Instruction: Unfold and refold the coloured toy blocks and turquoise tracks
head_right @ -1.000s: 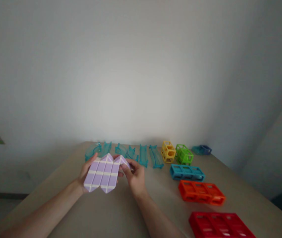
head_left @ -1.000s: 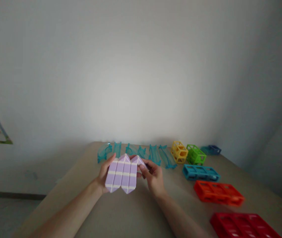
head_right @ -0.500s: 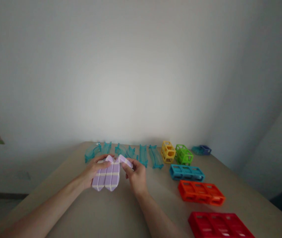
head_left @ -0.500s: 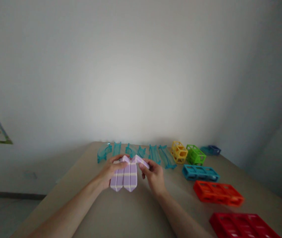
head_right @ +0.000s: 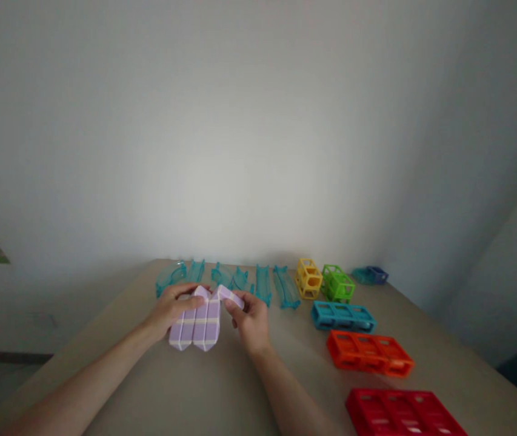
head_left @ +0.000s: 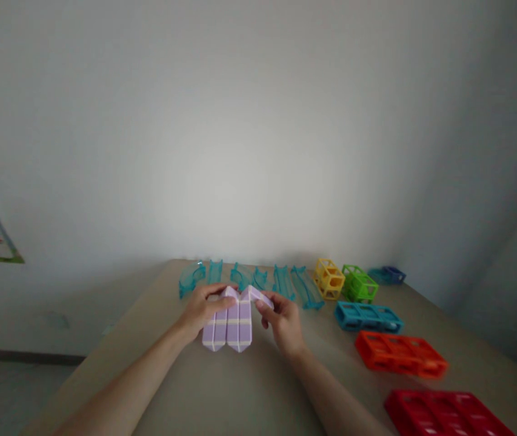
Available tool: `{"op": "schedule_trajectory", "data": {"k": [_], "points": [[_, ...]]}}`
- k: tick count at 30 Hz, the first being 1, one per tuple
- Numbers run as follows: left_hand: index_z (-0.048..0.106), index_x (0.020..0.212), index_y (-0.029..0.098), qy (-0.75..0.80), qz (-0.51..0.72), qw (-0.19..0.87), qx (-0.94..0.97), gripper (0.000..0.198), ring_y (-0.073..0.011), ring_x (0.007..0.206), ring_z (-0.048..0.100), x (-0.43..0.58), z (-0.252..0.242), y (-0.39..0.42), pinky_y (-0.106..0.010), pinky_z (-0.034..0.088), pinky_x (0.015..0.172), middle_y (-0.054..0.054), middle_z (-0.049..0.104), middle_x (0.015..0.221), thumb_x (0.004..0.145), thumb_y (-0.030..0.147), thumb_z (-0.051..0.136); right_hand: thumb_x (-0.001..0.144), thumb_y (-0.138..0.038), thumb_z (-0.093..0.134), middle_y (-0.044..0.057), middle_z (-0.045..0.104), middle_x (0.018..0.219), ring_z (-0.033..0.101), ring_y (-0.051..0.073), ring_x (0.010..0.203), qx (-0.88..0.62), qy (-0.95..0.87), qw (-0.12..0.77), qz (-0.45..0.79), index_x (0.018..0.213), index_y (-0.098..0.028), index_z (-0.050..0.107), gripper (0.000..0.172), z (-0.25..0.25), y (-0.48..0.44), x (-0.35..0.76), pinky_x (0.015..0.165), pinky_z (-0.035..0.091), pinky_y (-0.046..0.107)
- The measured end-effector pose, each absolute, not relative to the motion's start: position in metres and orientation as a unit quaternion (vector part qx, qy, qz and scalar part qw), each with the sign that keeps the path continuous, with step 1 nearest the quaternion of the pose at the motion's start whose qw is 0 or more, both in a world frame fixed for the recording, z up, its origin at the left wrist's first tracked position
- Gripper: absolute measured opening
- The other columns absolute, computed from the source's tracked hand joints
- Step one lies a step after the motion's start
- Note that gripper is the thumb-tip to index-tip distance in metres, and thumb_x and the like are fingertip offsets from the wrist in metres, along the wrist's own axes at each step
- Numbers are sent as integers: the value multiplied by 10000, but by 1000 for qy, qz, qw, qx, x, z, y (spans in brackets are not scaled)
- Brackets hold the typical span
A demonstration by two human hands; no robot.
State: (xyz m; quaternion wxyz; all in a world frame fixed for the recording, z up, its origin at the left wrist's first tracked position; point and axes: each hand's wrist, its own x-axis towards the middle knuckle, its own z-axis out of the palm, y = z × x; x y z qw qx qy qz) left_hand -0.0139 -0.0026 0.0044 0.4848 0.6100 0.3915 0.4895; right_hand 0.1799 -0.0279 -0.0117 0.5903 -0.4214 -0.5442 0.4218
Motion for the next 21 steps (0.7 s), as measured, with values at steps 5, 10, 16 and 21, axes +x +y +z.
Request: {"op": "schedule_trajectory", "data": {"k": [5,10,16,21], "points": [[754,906,164,372,416,431,709,304,-197,665,605,-15,9,-5,-256,412,590,-59,713,761,639,309,754,690,-444,709,-43,473,532,372,78,420,-414,-560,553,457,816,-124,668,346,-10,-32,176,403,279,212],[748,912,187,340,412,411,739,247,-225,783,626,-9,7,-8,-268,436,685,-59,727,842,730,340,680,719,-434,682,-34,493,530,391,85,442,-418,-594,520,449,764,-136,679,302,-13,-33,176,420,301,208],[740,843,174,366,399,397,741,241,-235,785,638,-9,5,-5,-270,434,682,-59,728,815,756,379,648,776,-395,627,-7,555,574,463,109,483,-433,-633,485,420,881,-136,720,294,-12,-32,179,455,346,215],[734,808,162,380,405,388,736,242,-225,752,622,-8,3,-4,-268,418,669,-55,713,775,750,381,649,798,-346,600,9,605,585,497,139,509,-475,-666,484,310,880,-167,732,237,-11,-37,174,482,347,234]]}}
